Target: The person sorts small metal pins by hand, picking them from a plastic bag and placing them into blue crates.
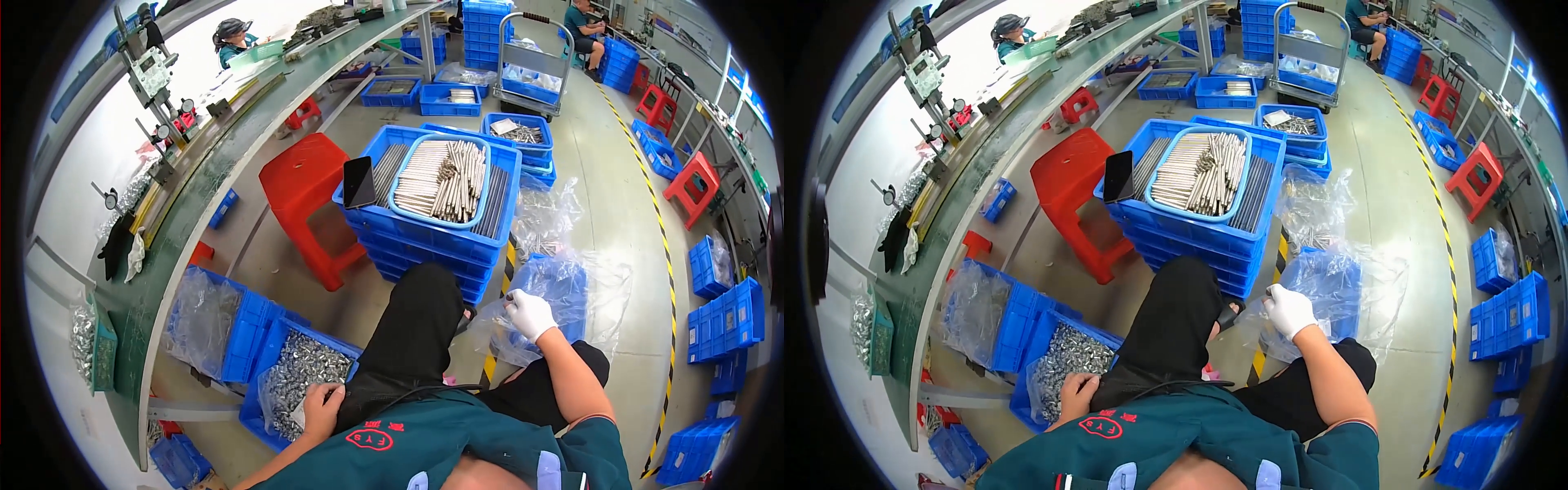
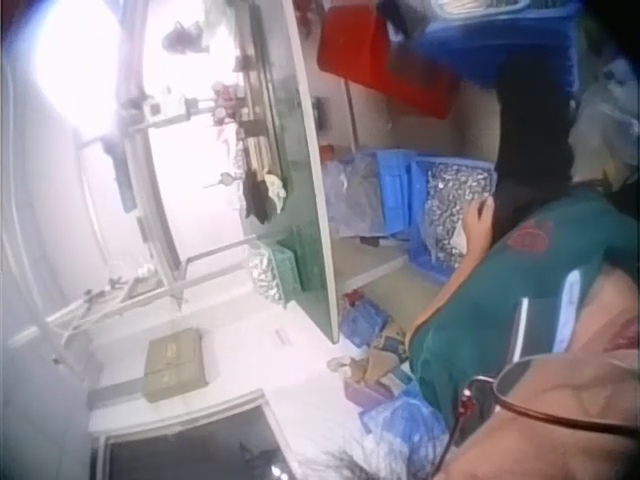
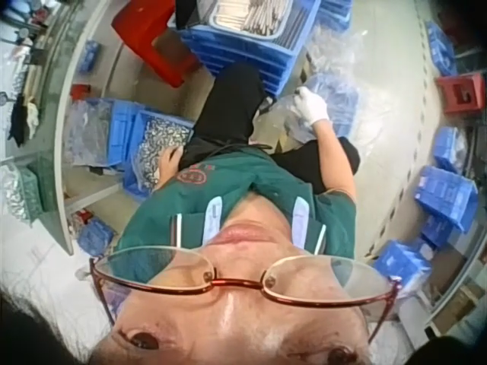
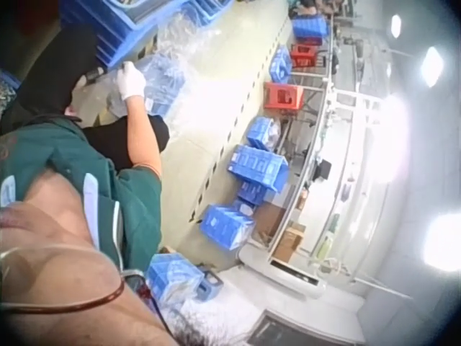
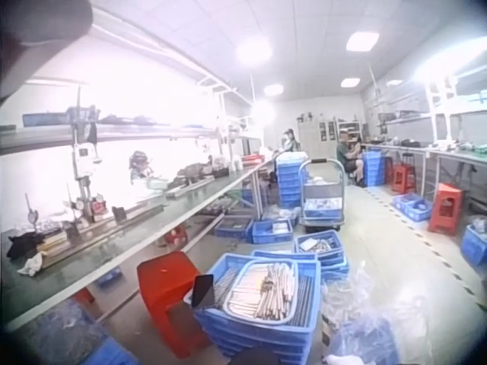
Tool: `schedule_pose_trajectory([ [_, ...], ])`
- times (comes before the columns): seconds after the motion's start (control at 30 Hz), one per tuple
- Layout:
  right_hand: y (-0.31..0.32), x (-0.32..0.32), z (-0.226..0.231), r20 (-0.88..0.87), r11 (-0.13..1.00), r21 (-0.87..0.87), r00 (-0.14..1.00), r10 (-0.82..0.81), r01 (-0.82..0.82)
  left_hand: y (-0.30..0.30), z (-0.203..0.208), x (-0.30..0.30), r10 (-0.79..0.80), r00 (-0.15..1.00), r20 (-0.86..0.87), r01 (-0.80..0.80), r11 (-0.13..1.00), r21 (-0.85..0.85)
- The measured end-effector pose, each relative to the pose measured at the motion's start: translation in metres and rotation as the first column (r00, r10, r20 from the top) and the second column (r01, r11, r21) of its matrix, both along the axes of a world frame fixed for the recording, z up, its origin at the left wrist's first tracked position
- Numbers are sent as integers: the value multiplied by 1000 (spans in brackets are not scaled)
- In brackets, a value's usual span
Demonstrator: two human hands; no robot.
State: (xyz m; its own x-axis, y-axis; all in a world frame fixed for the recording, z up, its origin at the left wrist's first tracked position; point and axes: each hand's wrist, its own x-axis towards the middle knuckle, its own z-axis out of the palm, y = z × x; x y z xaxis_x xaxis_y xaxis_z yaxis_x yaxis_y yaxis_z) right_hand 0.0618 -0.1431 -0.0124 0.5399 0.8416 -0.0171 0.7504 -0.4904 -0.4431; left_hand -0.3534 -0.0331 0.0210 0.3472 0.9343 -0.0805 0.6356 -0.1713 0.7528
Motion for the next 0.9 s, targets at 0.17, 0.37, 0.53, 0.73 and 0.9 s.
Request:
schedule_pose_trajectory([
  [0.17, -1, -1, -3, -3, 1000, 5, 1000, 4, -4, 0, 5, 4, -6, 1000, -30, 6, 1000, 4],
  [0.37, -3, -1, -5, 6, 999, -41, 1000, 10, -10, -1, 3, 5, -11, 999, -30, 12, 999, 38],
  [0.53, -2, 0, -4, -1, 998, -57, 1000, 16, -16, 1, -2, 4, -19, 1000, -15, 19, 999, 31],
  [0.73, 0, 0, 8, 29, 988, -155, 999, 30, -25, 2, 11, 13, -32, 998, -46, 34, 998, 48],
  [0.9, -3, 6, -6, 12, 974, -228, 1000, -8, 11, 7, 5, 8, -108, 990, -89, 116, 989, 87],
])
